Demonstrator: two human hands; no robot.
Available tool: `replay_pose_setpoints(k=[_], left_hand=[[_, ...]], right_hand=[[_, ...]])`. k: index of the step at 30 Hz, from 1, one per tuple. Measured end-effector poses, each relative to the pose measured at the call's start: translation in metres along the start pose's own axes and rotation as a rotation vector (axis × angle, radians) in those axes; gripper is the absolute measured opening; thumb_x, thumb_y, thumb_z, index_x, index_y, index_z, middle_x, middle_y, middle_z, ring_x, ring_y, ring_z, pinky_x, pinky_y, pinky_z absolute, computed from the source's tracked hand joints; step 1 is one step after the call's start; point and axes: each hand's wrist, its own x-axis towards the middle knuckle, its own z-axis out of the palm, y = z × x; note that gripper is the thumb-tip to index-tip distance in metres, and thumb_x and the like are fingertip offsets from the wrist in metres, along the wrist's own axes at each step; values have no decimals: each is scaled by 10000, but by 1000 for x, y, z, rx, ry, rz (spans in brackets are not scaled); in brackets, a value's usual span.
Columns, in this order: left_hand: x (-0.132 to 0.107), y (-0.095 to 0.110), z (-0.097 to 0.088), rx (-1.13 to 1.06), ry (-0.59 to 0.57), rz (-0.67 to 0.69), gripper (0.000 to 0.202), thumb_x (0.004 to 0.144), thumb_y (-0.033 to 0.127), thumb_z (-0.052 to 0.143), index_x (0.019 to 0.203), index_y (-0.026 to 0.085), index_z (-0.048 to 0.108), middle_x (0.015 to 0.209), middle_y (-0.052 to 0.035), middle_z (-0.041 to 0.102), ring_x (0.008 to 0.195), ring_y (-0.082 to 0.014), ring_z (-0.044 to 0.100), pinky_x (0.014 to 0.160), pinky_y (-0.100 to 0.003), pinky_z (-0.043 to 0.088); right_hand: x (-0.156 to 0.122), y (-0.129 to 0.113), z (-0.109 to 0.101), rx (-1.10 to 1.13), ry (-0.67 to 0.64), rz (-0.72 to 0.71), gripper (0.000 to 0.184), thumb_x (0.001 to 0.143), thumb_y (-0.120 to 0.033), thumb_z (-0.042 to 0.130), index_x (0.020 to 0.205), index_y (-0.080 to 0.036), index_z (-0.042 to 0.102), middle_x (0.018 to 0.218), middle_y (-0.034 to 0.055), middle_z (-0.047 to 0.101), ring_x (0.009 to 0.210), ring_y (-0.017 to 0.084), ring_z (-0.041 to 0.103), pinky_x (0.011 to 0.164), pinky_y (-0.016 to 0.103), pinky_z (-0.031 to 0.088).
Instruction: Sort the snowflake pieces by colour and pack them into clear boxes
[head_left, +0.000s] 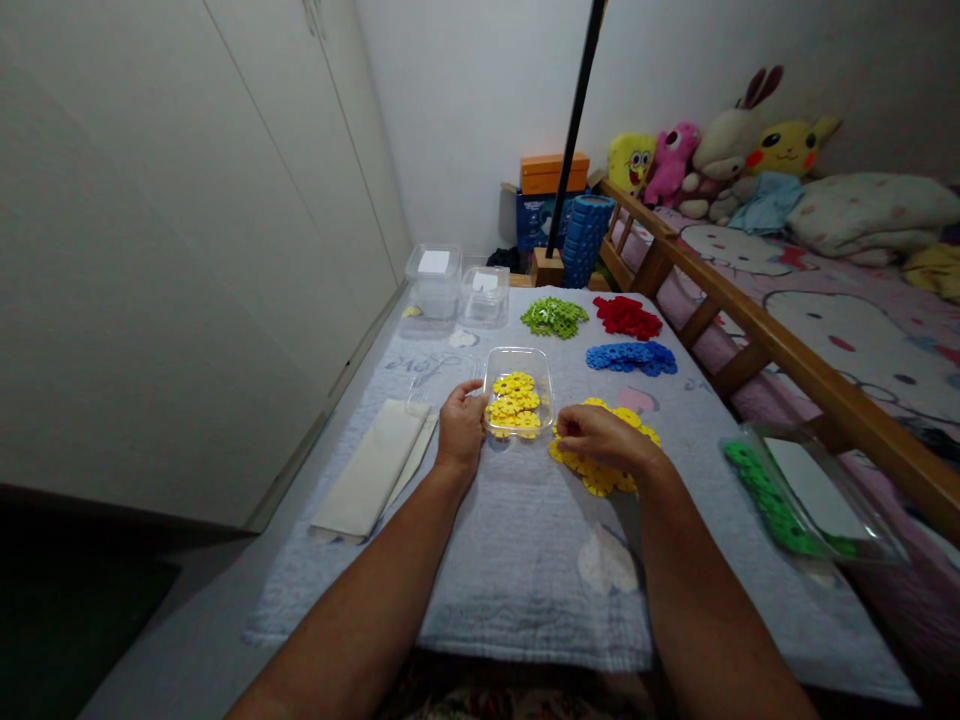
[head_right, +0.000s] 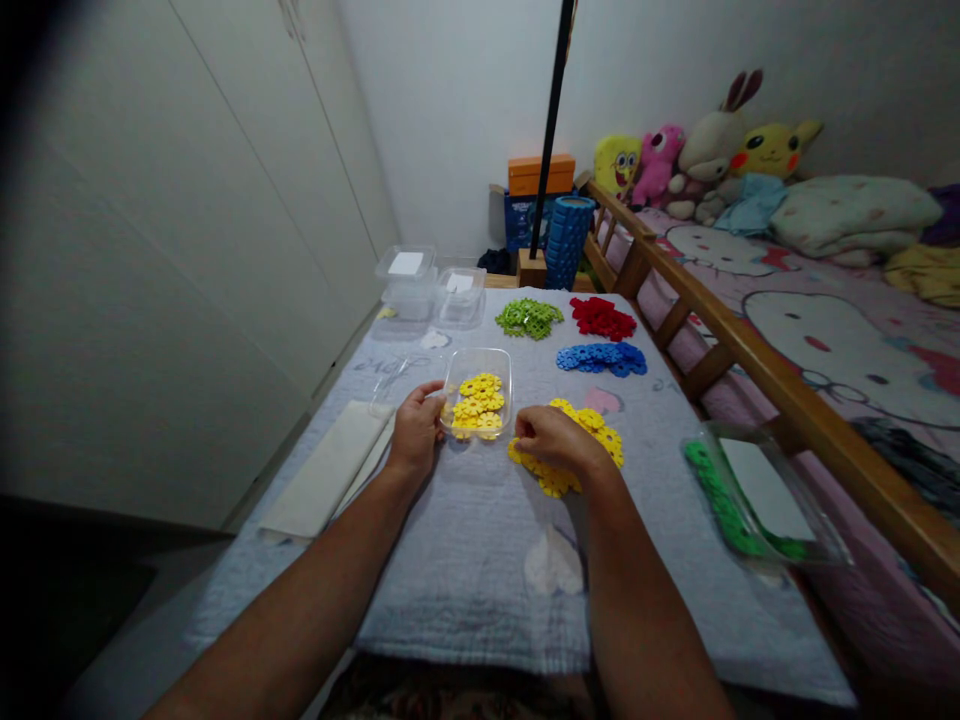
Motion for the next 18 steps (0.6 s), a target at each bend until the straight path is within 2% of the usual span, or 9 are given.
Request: replay_pose_setpoints(k=[3,8,10,14,18], left_hand=[[0,0,0,-4,0,3,407,686,306,666,1058,153,604,501,120,401,377,-58,303,378,-186,223],[0,-1,0,-5,-4,-9,411,694,314,664,1067,154,602,501,121,401,372,-56,291,379,-184,216],[0,-1,0,1,-1,-5,411,696,312,661,1070,153,604,502,120,407,372,-55,296,381,-184,222],[0,-1,0,19,1,7,419,689,304,664,1073,146,611,516,114,433,374,-51,316,394,-182,248],[1,-1,-1,9,2,2,422,687,309,668,1070,144,606,508,116,420,377,-55,318,390,-181,240]], right_hand=[[-3,6,-8,157,75,-22,97,763,-280,605,702,-205,601,641,-30,561,596,132,492,535,246,332],[-2,8,-15,326,485,-4,166,745,-350,646,695,-204,587,638,-21,566,588,132,500,536,251,374],[1,4,-12,436,604,-20,190,756,-381,662,729,-206,595,649,-20,572,593,136,520,552,260,404],[8,-10,0,618,676,-86,207,770,-403,685,797,-207,622,709,-6,621,636,148,574,601,278,463],[13,-22,11,664,679,-127,178,774,-365,684,846,-209,638,767,1,650,685,152,598,648,286,487]])
